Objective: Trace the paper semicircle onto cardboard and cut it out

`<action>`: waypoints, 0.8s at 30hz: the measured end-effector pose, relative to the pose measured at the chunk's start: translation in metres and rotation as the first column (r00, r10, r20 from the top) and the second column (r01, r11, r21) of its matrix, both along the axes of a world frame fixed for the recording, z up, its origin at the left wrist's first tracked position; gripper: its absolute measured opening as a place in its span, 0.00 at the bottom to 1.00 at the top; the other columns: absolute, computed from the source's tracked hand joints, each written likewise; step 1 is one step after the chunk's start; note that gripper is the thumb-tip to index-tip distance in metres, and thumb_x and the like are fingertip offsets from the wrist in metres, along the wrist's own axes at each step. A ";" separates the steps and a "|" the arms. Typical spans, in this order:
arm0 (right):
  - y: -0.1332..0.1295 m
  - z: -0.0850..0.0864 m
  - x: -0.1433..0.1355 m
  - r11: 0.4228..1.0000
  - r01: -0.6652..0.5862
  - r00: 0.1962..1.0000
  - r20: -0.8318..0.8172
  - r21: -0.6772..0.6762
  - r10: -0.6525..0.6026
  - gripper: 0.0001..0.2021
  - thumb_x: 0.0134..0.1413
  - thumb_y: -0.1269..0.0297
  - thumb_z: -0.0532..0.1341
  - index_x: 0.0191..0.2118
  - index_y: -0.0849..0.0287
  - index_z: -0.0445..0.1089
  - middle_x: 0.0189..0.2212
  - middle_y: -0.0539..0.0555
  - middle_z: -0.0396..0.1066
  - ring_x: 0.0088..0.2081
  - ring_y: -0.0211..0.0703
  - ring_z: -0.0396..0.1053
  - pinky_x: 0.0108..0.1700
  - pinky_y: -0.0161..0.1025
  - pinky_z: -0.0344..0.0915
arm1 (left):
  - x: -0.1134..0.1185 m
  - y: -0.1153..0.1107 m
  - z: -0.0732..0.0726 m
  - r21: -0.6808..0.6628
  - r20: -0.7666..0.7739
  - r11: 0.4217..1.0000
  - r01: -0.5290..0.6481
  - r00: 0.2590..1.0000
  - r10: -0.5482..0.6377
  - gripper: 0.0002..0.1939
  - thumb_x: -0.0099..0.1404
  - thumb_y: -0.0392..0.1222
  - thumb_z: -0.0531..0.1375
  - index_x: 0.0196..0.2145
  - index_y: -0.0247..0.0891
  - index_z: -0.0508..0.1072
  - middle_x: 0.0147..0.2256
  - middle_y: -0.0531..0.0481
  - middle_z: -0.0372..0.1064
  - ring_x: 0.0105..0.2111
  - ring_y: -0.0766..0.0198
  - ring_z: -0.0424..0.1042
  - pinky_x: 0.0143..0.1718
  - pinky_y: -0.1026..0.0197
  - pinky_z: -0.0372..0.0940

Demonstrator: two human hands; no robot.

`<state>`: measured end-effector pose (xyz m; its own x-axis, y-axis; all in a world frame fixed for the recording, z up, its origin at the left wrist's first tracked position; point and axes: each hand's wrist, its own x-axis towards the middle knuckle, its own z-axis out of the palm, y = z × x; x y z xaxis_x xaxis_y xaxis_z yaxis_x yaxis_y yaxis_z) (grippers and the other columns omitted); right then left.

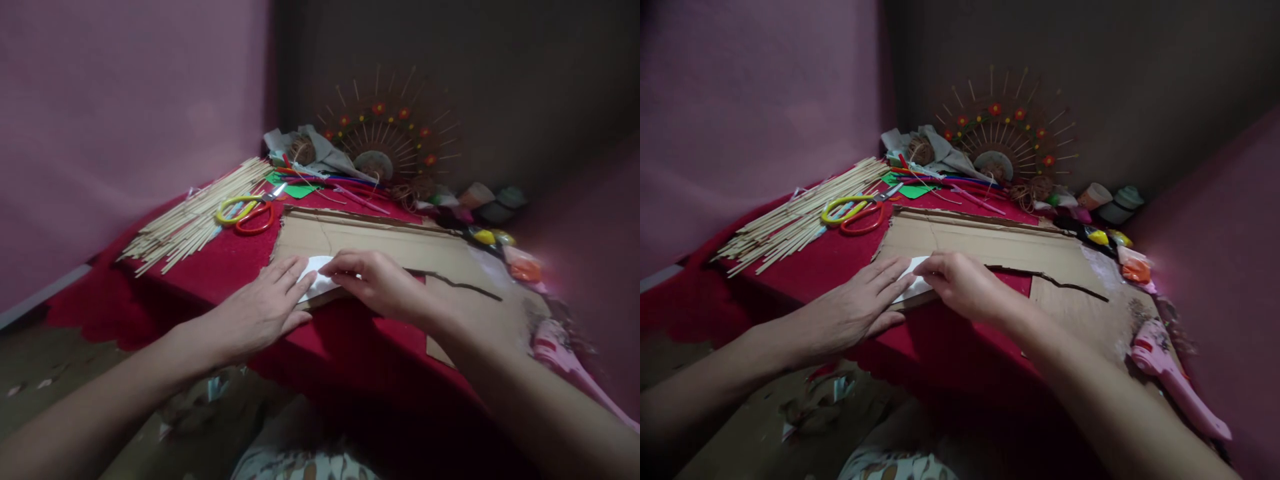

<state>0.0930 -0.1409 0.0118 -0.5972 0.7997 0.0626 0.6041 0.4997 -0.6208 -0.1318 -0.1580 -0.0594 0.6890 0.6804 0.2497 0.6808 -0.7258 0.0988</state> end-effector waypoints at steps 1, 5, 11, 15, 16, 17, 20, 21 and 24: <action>0.014 -0.004 -0.001 0.997 -0.061 0.998 0.011 -0.047 0.062 0.14 0.60 0.77 0.57 0.44 0.60 0.78 0.38 0.54 0.76 0.38 0.40 0.72 0.44 0.38 0.67 | -0.003 0.000 0.003 -0.074 0.035 0.997 -0.004 0.999 0.007 0.31 0.74 0.51 0.52 0.65 0.25 0.60 0.66 0.23 0.54 0.68 0.38 0.53 0.64 0.37 0.57; 0.040 -0.018 -0.006 0.978 -0.196 0.975 0.097 -0.072 0.202 0.20 0.55 0.76 0.64 0.53 0.55 0.75 0.36 0.50 0.68 0.36 0.37 0.67 0.44 0.38 0.65 | -0.019 0.005 0.016 -0.312 0.265 0.950 0.011 0.961 0.075 0.24 0.76 0.49 0.47 0.62 0.37 0.66 0.64 0.39 0.63 0.64 0.53 0.62 0.63 0.47 0.61; 0.035 -0.027 -0.010 0.978 -0.203 0.967 0.143 -0.055 0.209 0.19 0.57 0.68 0.66 0.54 0.52 0.76 0.37 0.52 0.64 0.39 0.41 0.66 0.46 0.41 0.64 | -0.030 0.012 0.023 -0.365 0.363 0.927 0.085 0.930 0.058 0.16 0.72 0.43 0.55 0.55 0.41 0.72 0.60 0.43 0.67 0.58 0.58 0.68 0.59 0.55 0.64; 0.028 -0.029 -0.011 0.987 -0.159 0.978 0.138 -0.009 0.159 0.19 0.59 0.68 0.64 0.56 0.52 0.75 0.40 0.55 0.66 0.41 0.44 0.67 0.47 0.44 0.63 | -0.029 0.013 0.020 -0.361 0.371 0.927 0.106 0.928 0.038 0.18 0.70 0.42 0.59 0.57 0.41 0.71 0.59 0.42 0.67 0.58 0.57 0.67 0.59 0.54 0.65; 0.027 -0.029 -0.012 0.988 -0.153 0.978 0.142 0.005 0.151 0.19 0.59 0.68 0.64 0.56 0.52 0.75 0.40 0.55 0.66 0.41 0.44 0.67 0.46 0.44 0.63 | -0.030 0.014 0.019 -0.358 0.375 0.927 0.108 0.926 0.037 0.19 0.70 0.43 0.59 0.57 0.41 0.70 0.59 0.42 0.68 0.58 0.57 0.68 0.59 0.54 0.65; 0.025 -0.029 -0.012 0.989 -0.150 0.978 0.148 0.017 0.146 0.19 0.59 0.67 0.64 0.56 0.52 0.75 0.41 0.55 0.66 0.41 0.44 0.67 0.46 0.44 0.63 | -0.031 0.014 0.018 -0.355 0.382 0.928 0.113 0.923 0.034 0.19 0.70 0.43 0.59 0.57 0.41 0.70 0.58 0.42 0.68 0.58 0.57 0.68 0.59 0.54 0.65; 0.020 -0.027 -0.014 0.986 -0.154 0.971 0.194 0.060 0.140 0.19 0.60 0.67 0.62 0.56 0.50 0.75 0.41 0.56 0.66 0.39 0.44 0.67 0.42 0.42 0.61 | -0.032 0.014 0.015 -0.352 0.397 0.928 0.125 0.917 0.027 0.19 0.71 0.45 0.59 0.58 0.42 0.70 0.58 0.42 0.68 0.58 0.57 0.68 0.59 0.54 0.64; 0.018 -0.027 -0.015 0.985 -0.156 0.967 0.213 0.076 0.137 0.19 0.61 0.66 0.61 0.57 0.50 0.74 0.41 0.56 0.66 0.39 0.44 0.67 0.40 0.41 0.60 | -0.033 0.014 0.014 -0.352 0.400 0.927 0.126 0.916 0.028 0.19 0.71 0.45 0.59 0.58 0.42 0.70 0.59 0.42 0.68 0.58 0.57 0.67 0.60 0.53 0.64; 0.012 -0.028 -0.016 0.980 -0.144 0.966 0.232 0.137 0.109 0.19 0.61 0.66 0.60 0.57 0.49 0.73 0.40 0.57 0.67 0.39 0.45 0.66 0.37 0.40 0.57 | -0.034 0.015 0.015 -0.367 0.404 0.921 0.128 0.914 0.034 0.19 0.70 0.46 0.60 0.57 0.43 0.70 0.58 0.43 0.69 0.58 0.56 0.68 0.60 0.53 0.65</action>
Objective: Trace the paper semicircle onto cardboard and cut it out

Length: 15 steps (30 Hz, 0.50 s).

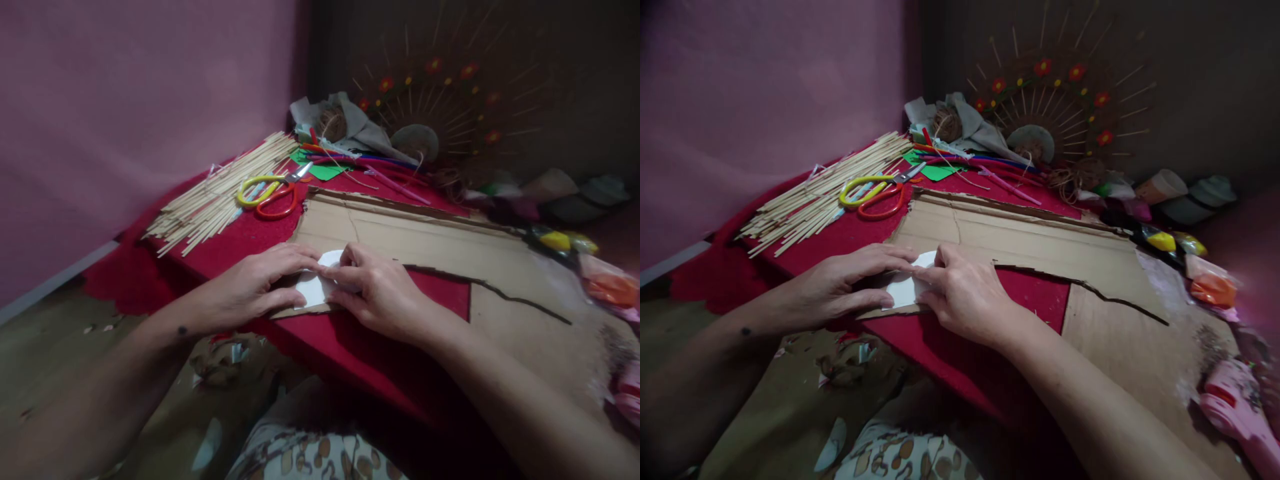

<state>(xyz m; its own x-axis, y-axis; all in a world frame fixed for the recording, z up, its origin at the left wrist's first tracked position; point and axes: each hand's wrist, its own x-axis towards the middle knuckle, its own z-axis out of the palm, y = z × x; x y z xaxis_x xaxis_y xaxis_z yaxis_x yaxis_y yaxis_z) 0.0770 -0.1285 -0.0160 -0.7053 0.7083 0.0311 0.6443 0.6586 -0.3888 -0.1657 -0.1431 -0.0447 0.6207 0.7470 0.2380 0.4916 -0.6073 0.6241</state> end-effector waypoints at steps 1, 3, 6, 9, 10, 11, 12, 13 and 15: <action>-0.002 -0.001 0.000 1.000 0.009 1.000 -0.009 0.018 -0.009 0.19 0.62 0.66 0.59 0.57 0.49 0.73 0.40 0.57 0.67 0.39 0.46 0.66 0.37 0.40 0.57 | -0.001 0.000 0.001 -0.006 0.002 1.000 0.001 1.000 -0.001 0.19 0.70 0.46 0.60 0.57 0.44 0.71 0.58 0.44 0.69 0.58 0.56 0.68 0.60 0.53 0.64; -0.004 -0.003 -0.001 0.999 0.021 0.999 -0.025 0.044 -0.020 0.18 0.62 0.66 0.58 0.56 0.49 0.74 0.40 0.57 0.68 0.39 0.46 0.65 0.37 0.40 0.56 | -0.002 0.002 0.003 -0.035 0.003 0.999 0.002 1.000 -0.002 0.19 0.69 0.45 0.61 0.57 0.45 0.71 0.59 0.45 0.69 0.60 0.57 0.67 0.62 0.53 0.63; -0.005 -0.005 -0.001 0.998 0.016 0.999 -0.045 0.066 -0.013 0.14 0.63 0.65 0.58 0.51 0.52 0.76 0.40 0.58 0.68 0.38 0.45 0.64 0.36 0.40 0.54 | -0.004 0.003 0.005 -0.161 0.054 0.985 -0.061 0.996 0.071 0.19 0.69 0.42 0.60 0.58 0.45 0.72 0.59 0.48 0.70 0.61 0.57 0.67 0.64 0.52 0.61; -0.005 -0.007 -0.001 0.997 0.016 0.998 -0.064 0.069 -0.011 0.11 0.64 0.66 0.58 0.47 0.53 0.76 0.39 0.57 0.68 0.38 0.44 0.64 0.37 0.40 0.54 | -0.005 0.003 0.007 -0.371 0.208 0.913 -0.170 0.943 0.260 0.19 0.71 0.40 0.57 0.58 0.43 0.71 0.56 0.48 0.74 0.57 0.58 0.72 0.61 0.54 0.66; -0.005 -0.007 -0.002 0.998 0.019 0.998 -0.066 0.062 -0.015 0.11 0.64 0.66 0.58 0.46 0.53 0.76 0.39 0.57 0.68 0.38 0.44 0.64 0.37 0.40 0.54 | -0.004 0.002 0.008 -0.422 0.251 0.887 -0.186 0.916 0.312 0.19 0.71 0.40 0.56 0.58 0.42 0.72 0.55 0.48 0.75 0.56 0.58 0.73 0.59 0.55 0.68; -0.005 -0.008 -0.002 0.998 0.022 0.998 -0.067 0.053 -0.019 0.10 0.64 0.66 0.58 0.46 0.52 0.76 0.39 0.56 0.68 0.38 0.44 0.64 0.37 0.40 0.54 | -0.004 0.001 0.008 -0.455 0.282 0.870 -0.189 0.896 0.343 0.18 0.71 0.39 0.56 0.57 0.42 0.72 0.54 0.48 0.76 0.55 0.58 0.73 0.59 0.55 0.68; -0.005 -0.008 -0.002 0.999 0.024 0.997 -0.068 0.045 -0.021 0.10 0.64 0.66 0.58 0.45 0.52 0.76 0.39 0.56 0.68 0.38 0.43 0.64 0.37 0.40 0.54 | -0.003 0.000 0.009 -0.474 0.303 0.860 -0.188 0.883 0.360 0.18 0.70 0.39 0.57 0.56 0.41 0.73 0.53 0.47 0.76 0.55 0.58 0.74 0.58 0.55 0.69; -0.004 -0.009 -0.002 0.999 0.025 0.997 -0.071 0.038 -0.022 0.10 0.64 0.66 0.58 0.45 0.52 0.76 0.39 0.56 0.68 0.38 0.43 0.64 0.37 0.40 0.54 | -0.002 -0.001 0.009 -0.485 0.315 0.854 -0.190 0.873 0.373 0.17 0.70 0.38 0.57 0.55 0.40 0.73 0.53 0.47 0.77 0.55 0.58 0.74 0.59 0.56 0.68; -0.004 -0.010 -0.004 0.999 0.025 0.997 -0.077 0.031 -0.022 0.09 0.64 0.65 0.58 0.44 0.52 0.76 0.39 0.55 0.68 0.37 0.43 0.64 0.37 0.39 0.54 | 0.000 -0.003 0.009 -0.501 0.329 0.841 -0.202 0.855 0.401 0.16 0.69 0.37 0.58 0.54 0.39 0.74 0.52 0.47 0.77 0.54 0.58 0.74 0.59 0.55 0.68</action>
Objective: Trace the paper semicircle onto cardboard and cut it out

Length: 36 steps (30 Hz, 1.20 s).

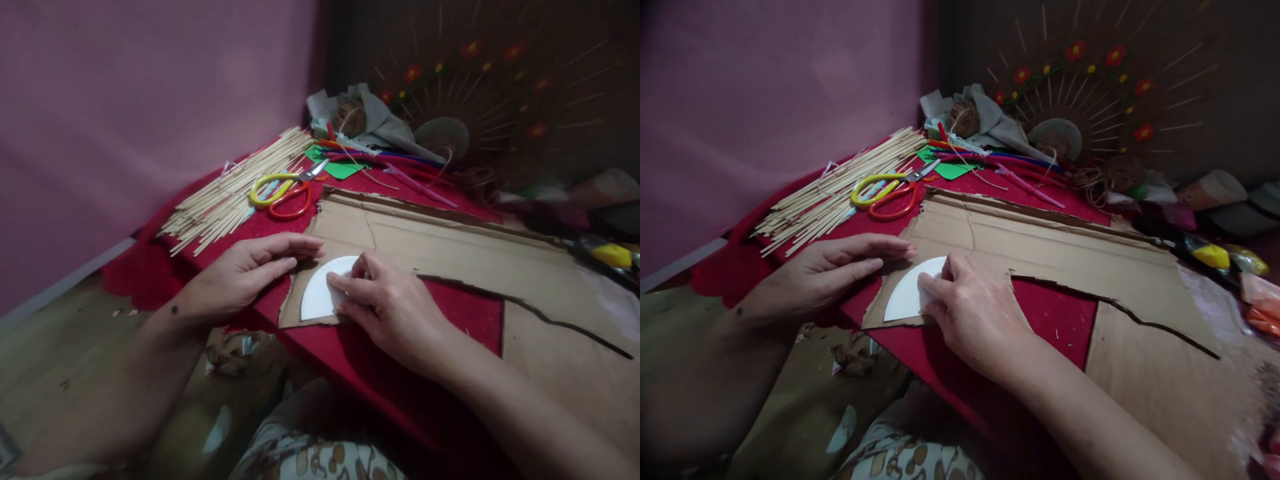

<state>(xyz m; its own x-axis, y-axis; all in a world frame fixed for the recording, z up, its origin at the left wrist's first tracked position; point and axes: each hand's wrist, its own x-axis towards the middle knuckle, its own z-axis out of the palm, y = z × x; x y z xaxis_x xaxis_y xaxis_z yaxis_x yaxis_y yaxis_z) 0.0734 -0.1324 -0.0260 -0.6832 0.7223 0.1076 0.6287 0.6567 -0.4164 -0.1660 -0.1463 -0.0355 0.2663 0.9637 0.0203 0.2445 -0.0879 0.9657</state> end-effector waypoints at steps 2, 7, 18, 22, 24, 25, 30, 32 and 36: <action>0.000 0.000 -0.002 1.000 0.004 1.000 -0.004 0.001 -0.004 0.09 0.64 0.65 0.58 0.44 0.52 0.76 0.39 0.55 0.68 0.37 0.43 0.64 0.36 0.39 0.54 | 0.001 -0.001 0.000 -0.013 0.001 1.000 -0.022 1.000 0.022 0.16 0.69 0.38 0.58 0.53 0.40 0.74 0.52 0.46 0.77 0.54 0.56 0.75 0.59 0.54 0.68; -0.001 0.002 -0.009 1.000 0.024 1.000 -0.009 0.004 -0.024 0.09 0.63 0.65 0.59 0.41 0.53 0.78 0.38 0.56 0.69 0.37 0.43 0.66 0.35 0.39 0.54 | 0.001 -0.002 0.001 0.023 -0.080 1.000 -0.012 0.997 0.014 0.18 0.69 0.40 0.58 0.55 0.42 0.73 0.54 0.46 0.76 0.54 0.56 0.74 0.58 0.54 0.69; 0.008 0.001 -0.001 0.948 0.013 0.965 -0.246 -0.317 -0.095 0.10 0.60 0.70 0.59 0.40 0.55 0.79 0.37 0.54 0.69 0.39 0.42 0.68 0.41 0.40 0.63 | 0.003 -0.004 -0.015 0.383 -0.539 0.834 0.398 0.829 -0.148 0.23 0.73 0.43 0.55 0.64 0.42 0.64 0.64 0.46 0.63 0.66 0.57 0.58 0.67 0.53 0.56; 0.022 0.004 0.010 0.780 0.033 0.843 -0.401 -0.625 -0.357 0.10 0.56 0.72 0.60 0.35 0.56 0.80 0.33 0.50 0.73 0.35 0.38 0.68 0.40 0.38 0.64 | 0.002 -0.003 -0.017 0.372 -0.643 0.804 0.464 0.753 -0.137 0.21 0.74 0.43 0.53 0.63 0.46 0.66 0.66 0.48 0.60 0.66 0.57 0.58 0.65 0.53 0.58; 0.027 0.006 0.015 0.665 0.033 0.770 -0.405 -0.746 -0.493 0.10 0.54 0.71 0.60 0.37 0.57 0.79 0.31 0.49 0.74 0.31 0.36 0.67 0.38 0.37 0.64 | 0.002 -0.002 -0.014 0.374 -0.684 0.783 0.498 0.718 -0.130 0.21 0.75 0.42 0.52 0.63 0.49 0.65 0.66 0.49 0.59 0.65 0.57 0.57 0.64 0.53 0.60; 0.028 0.006 0.016 0.620 0.022 0.745 -0.401 -0.784 -0.533 0.11 0.54 0.71 0.60 0.39 0.57 0.79 0.30 0.49 0.74 0.29 0.35 0.65 0.37 0.37 0.64 | 0.003 -0.001 -0.012 0.374 -0.698 0.771 0.515 0.704 -0.132 0.22 0.75 0.40 0.51 0.64 0.51 0.63 0.65 0.49 0.59 0.65 0.57 0.57 0.63 0.54 0.60; 0.030 0.004 0.017 0.710 -0.019 0.811 -0.426 -0.704 -0.401 0.12 0.50 0.75 0.63 0.40 0.59 0.78 0.33 0.50 0.75 0.33 0.36 0.69 0.39 0.35 0.66 | 0.006 0.007 0.004 0.332 -0.755 0.732 0.595 0.633 -0.172 0.26 0.73 0.40 0.52 0.66 0.53 0.59 0.61 0.48 0.62 0.59 0.54 0.64 0.56 0.55 0.66; 0.028 0.002 0.016 0.811 -0.043 0.846 -0.453 -0.584 -0.281 0.13 0.50 0.77 0.62 0.41 0.59 0.79 0.37 0.51 0.75 0.38 0.37 0.71 0.43 0.36 0.67 | 0.006 0.011 0.007 0.313 -0.780 0.717 0.623 0.599 -0.180 0.26 0.73 0.41 0.53 0.66 0.52 0.58 0.61 0.46 0.62 0.58 0.54 0.64 0.55 0.54 0.67; 0.023 -0.001 0.016 0.916 -0.100 0.889 -0.448 -0.388 -0.093 0.18 0.56 0.81 0.57 0.45 0.57 0.79 0.48 0.55 0.76 0.50 0.41 0.72 0.55 0.42 0.66 | 0.004 0.015 0.004 0.289 -0.796 0.698 0.655 0.569 -0.204 0.26 0.74 0.40 0.52 0.68 0.47 0.56 0.68 0.44 0.52 0.67 0.53 0.54 0.66 0.49 0.57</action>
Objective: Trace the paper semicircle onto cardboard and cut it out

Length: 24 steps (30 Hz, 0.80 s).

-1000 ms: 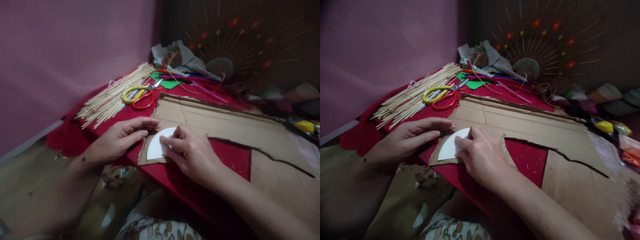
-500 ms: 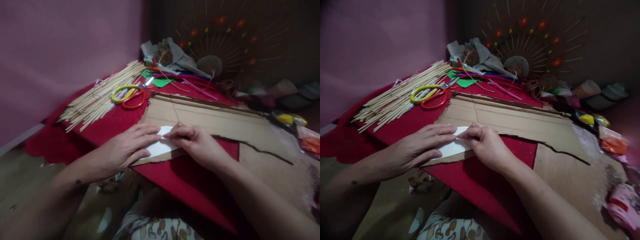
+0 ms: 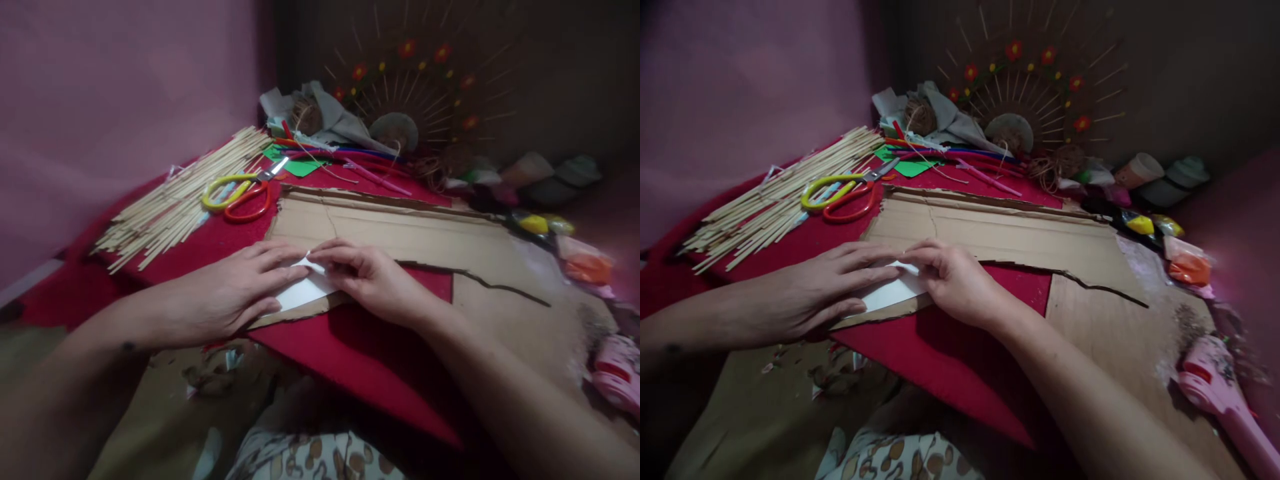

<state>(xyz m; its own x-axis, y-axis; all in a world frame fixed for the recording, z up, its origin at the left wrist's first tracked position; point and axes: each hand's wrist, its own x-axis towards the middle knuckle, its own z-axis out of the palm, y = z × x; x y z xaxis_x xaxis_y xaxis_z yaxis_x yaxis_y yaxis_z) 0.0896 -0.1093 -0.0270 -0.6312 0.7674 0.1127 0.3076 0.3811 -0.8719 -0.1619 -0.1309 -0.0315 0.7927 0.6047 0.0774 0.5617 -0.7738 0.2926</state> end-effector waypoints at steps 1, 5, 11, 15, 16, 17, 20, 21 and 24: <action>-0.001 0.000 0.000 0.999 -0.023 1.000 0.020 0.037 0.023 0.19 0.56 0.81 0.57 0.46 0.56 0.79 0.51 0.55 0.75 0.53 0.43 0.71 0.58 0.44 0.65 | -0.001 0.001 -0.002 -0.006 0.003 1.000 0.008 1.000 -0.008 0.27 0.74 0.39 0.51 0.68 0.46 0.56 0.70 0.45 0.49 0.68 0.53 0.51 0.67 0.48 0.54; -0.003 0.003 0.004 0.995 -0.069 0.993 0.102 0.075 0.061 0.23 0.54 0.84 0.59 0.48 0.51 0.78 0.56 0.53 0.73 0.58 0.45 0.69 0.62 0.48 0.62 | -0.006 0.002 -0.012 -0.028 0.031 0.999 0.023 0.999 -0.022 0.29 0.74 0.40 0.52 0.70 0.48 0.51 0.72 0.49 0.46 0.70 0.55 0.46 0.70 0.48 0.49; -0.004 0.007 0.006 0.998 -0.052 0.982 0.182 0.044 0.043 0.23 0.52 0.83 0.62 0.50 0.52 0.78 0.55 0.55 0.74 0.58 0.46 0.69 0.62 0.48 0.63 | -0.011 0.003 -0.018 -0.030 0.060 1.000 0.011 0.998 -0.009 0.29 0.74 0.42 0.53 0.70 0.54 0.52 0.70 0.53 0.52 0.70 0.55 0.47 0.69 0.48 0.51; 0.001 0.009 0.007 0.996 -0.084 0.982 0.173 0.023 0.079 0.23 0.54 0.84 0.58 0.48 0.53 0.79 0.53 0.54 0.76 0.56 0.44 0.71 0.60 0.46 0.64 | -0.011 0.003 -0.017 -0.053 0.039 0.999 0.006 0.999 -0.004 0.28 0.75 0.44 0.52 0.69 0.54 0.53 0.70 0.54 0.51 0.71 0.56 0.45 0.69 0.48 0.51; 0.004 0.010 0.008 0.995 -0.096 0.981 0.172 0.008 0.094 0.22 0.54 0.84 0.58 0.48 0.53 0.79 0.52 0.54 0.76 0.55 0.44 0.72 0.60 0.46 0.65 | -0.010 0.004 -0.017 -0.060 0.037 0.998 0.001 0.999 0.001 0.28 0.75 0.45 0.52 0.69 0.55 0.53 0.70 0.54 0.51 0.71 0.56 0.45 0.69 0.48 0.50; 0.006 0.011 0.008 0.994 -0.107 0.980 0.171 -0.007 0.106 0.21 0.56 0.82 0.57 0.48 0.54 0.79 0.51 0.54 0.77 0.53 0.43 0.72 0.59 0.45 0.65 | -0.010 0.004 -0.017 -0.068 0.036 0.998 -0.005 0.999 0.007 0.27 0.75 0.45 0.52 0.69 0.55 0.54 0.70 0.55 0.51 0.71 0.56 0.45 0.70 0.48 0.50; 0.014 0.014 0.011 0.992 -0.128 0.974 0.184 -0.022 0.130 0.16 0.60 0.78 0.57 0.46 0.57 0.79 0.48 0.54 0.78 0.50 0.42 0.73 0.56 0.43 0.66 | -0.011 0.004 -0.018 -0.093 0.045 0.996 -0.013 0.999 0.018 0.27 0.75 0.47 0.52 0.69 0.56 0.55 0.70 0.55 0.52 0.71 0.56 0.45 0.69 0.48 0.51; 0.016 0.016 0.011 0.991 -0.132 0.972 0.193 -0.020 0.133 0.15 0.60 0.77 0.57 0.45 0.58 0.79 0.47 0.54 0.78 0.50 0.42 0.73 0.56 0.42 0.66 | -0.011 0.005 -0.019 -0.099 0.047 0.995 -0.011 0.999 0.016 0.27 0.75 0.47 0.52 0.68 0.56 0.55 0.70 0.55 0.53 0.71 0.56 0.45 0.69 0.48 0.51; 0.019 0.023 0.008 0.991 -0.129 0.960 0.244 -0.047 0.136 0.14 0.61 0.77 0.56 0.45 0.60 0.78 0.46 0.55 0.77 0.43 0.39 0.73 0.47 0.38 0.68 | -0.012 0.005 -0.021 -0.104 0.047 0.994 -0.013 0.999 0.018 0.26 0.75 0.47 0.52 0.68 0.55 0.55 0.70 0.55 0.53 0.71 0.56 0.44 0.69 0.47 0.51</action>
